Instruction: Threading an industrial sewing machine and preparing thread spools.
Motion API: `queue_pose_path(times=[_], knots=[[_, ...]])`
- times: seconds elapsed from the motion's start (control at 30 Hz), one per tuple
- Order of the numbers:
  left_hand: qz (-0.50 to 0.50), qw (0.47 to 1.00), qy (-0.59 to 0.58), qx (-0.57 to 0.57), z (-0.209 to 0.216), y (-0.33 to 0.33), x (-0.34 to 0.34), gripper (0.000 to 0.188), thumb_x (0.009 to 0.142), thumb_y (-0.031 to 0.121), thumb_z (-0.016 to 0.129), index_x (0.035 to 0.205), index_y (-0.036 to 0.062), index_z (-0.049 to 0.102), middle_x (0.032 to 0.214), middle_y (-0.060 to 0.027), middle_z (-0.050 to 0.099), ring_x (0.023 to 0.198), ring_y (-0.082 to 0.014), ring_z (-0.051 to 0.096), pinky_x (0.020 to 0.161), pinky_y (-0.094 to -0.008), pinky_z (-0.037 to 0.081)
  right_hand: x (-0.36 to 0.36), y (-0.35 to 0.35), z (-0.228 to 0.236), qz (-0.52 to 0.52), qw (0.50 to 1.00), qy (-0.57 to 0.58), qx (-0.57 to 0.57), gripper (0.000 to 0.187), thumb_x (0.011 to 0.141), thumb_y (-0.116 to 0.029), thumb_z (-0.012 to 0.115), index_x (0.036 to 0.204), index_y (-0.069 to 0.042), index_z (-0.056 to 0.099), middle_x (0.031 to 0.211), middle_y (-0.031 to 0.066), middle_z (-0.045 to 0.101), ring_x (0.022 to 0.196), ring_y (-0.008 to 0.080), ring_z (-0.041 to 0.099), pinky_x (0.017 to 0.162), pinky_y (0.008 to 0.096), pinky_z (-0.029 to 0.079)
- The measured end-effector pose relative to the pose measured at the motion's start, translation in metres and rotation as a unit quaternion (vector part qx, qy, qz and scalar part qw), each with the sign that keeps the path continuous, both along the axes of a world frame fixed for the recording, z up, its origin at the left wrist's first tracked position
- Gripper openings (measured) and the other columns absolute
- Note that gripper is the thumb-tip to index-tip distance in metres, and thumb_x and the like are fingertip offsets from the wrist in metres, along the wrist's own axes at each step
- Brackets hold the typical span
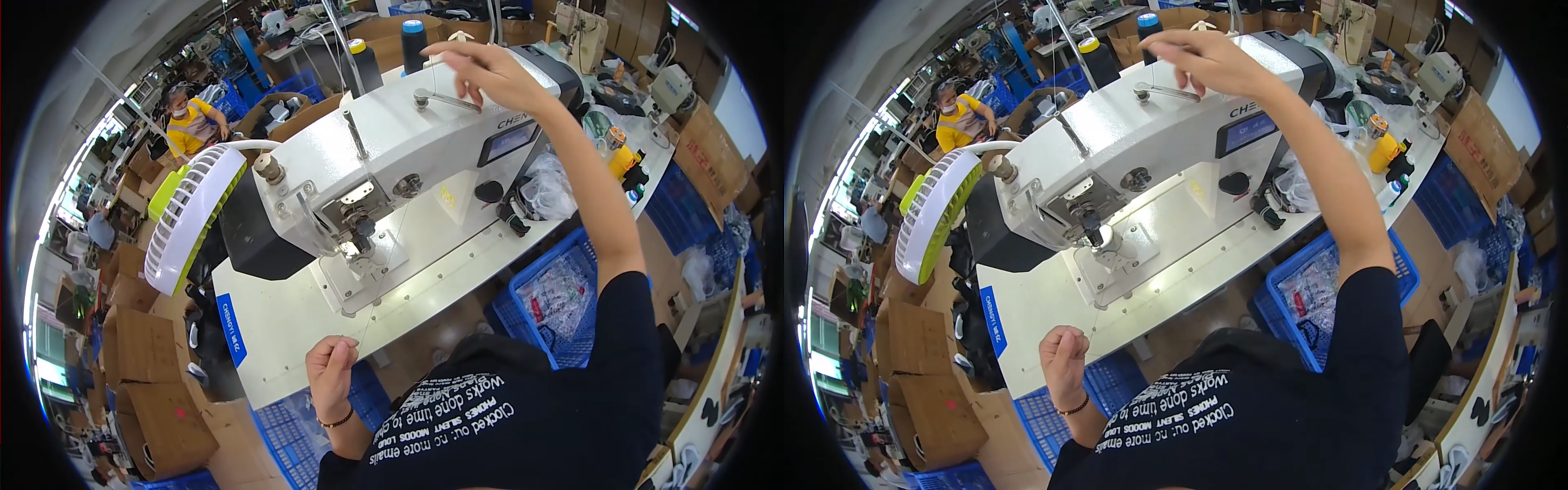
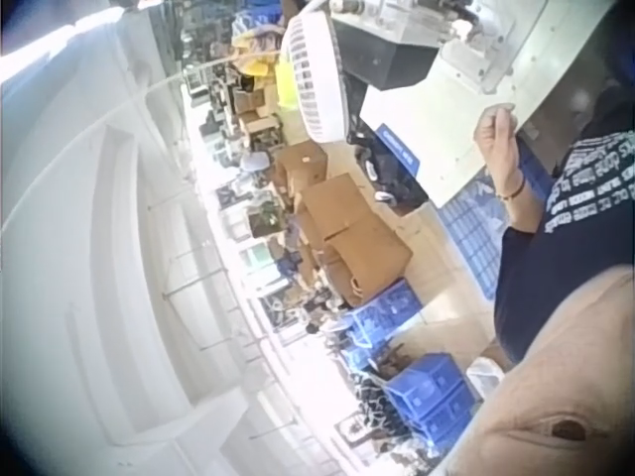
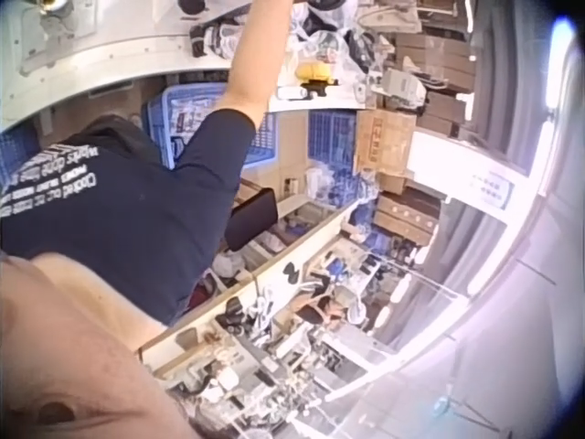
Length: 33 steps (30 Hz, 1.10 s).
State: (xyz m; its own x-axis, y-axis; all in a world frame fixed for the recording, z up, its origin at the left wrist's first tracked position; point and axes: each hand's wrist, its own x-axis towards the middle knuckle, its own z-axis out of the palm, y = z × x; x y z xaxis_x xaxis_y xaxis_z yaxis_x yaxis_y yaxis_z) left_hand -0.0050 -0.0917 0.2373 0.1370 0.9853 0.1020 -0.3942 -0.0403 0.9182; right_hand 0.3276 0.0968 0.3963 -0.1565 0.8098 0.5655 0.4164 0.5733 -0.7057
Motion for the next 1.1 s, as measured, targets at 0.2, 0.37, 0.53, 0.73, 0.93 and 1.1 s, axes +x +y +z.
queue_pose_path(times=[0.2,0.37,0.53,0.73,0.93,1.1], knots=[[0.011,1.0,-0.005,0.008,0.003,-0.004,0.004,0.017,0.083,0.01,0.048,0.079,-0.0051,0.055,0.056,0.0016,0.04,0.052,-0.0064,0.03,0.048,-0.0204,0.025,0.002,0.018,0.022,-0.063,0.945,-0.306,0.092,0.038,0.081,-0.038,0.049,0.08,-0.003,0.063,0.054,0.0066,0.052,0.051,0.0132,0.052,0.049,0.0264,0.04],[0.024,0.999,0.005,-0.034,0.008,-0.002,0.021,0.021,0.083,0.009,0.046,0.097,-0.0051,0.053,0.065,0.0003,0.046,0.051,-0.0043,0.029,0.048,-0.0179,0.026,0.004,0.013,0.026,-0.101,0.994,-0.041,0.013,0.04,0.08,-0.04,0.051,0.069,-0.002,0.058,0.048,-0.0029,0.042,0.043,0.0025,0.035,0.041,0.0181,0.026],[-0.081,0.981,0.165,-0.066,-0.005,0.009,0.038,0.027,0.084,0.01,0.046,0.106,-0.0039,0.051,0.064,0.0021,0.046,0.047,-0.0015,0.027,0.043,-0.0165,0.024,-0.001,-0.008,0.028,-0.179,0.96,-0.144,0.162,0.039,0.083,-0.04,0.044,0.099,-0.004,0.046,0.057,0.0069,0.049,0.054,0.0181,0.05,0.054,0.0294,0.039],[-0.022,0.991,0.119,-0.055,-0.012,0.012,0.046,0.021,0.084,0.012,0.048,0.092,-0.0039,0.057,0.055,0.0057,0.04,0.049,-0.0021,0.031,0.045,-0.0166,0.025,-0.038,-0.062,-0.038,-0.029,0.938,-0.331,0.095,0.035,0.075,-0.038,0.055,0.079,-0.004,0.045,0.062,0.0074,0.052,0.061,0.0249,0.054,0.052,0.0335,0.041],[-0.021,0.995,0.094,-0.034,-0.004,0.008,0.052,0.02,0.083,0.013,0.05,0.091,-0.0024,0.059,0.058,0.0054,0.044,0.052,-0.0018,0.034,0.047,-0.016,0.027,-0.046,-0.043,-0.089,0.002,0.844,-0.413,0.343,0.022,0.066,-0.023,0.061,0.066,-0.009,0.043,0.059,0.002,0.044,0.055,0.0171,0.05,0.047,0.0267,0.041],[-0.02,0.988,0.143,-0.052,-0.015,0.007,0.048,0.02,0.083,0.014,0.051,0.09,-0.0016,0.059,0.059,0.005,0.045,0.052,-0.0019,0.035,0.047,-0.0162,0.028,-0.05,-0.045,-0.115,-0.045,0.834,-0.415,0.361,0.021,0.065,-0.016,0.062,0.063,-0.011,0.041,0.06,-0.0016,0.043,0.058,0.0115,0.05,0.048,0.025,0.041]])
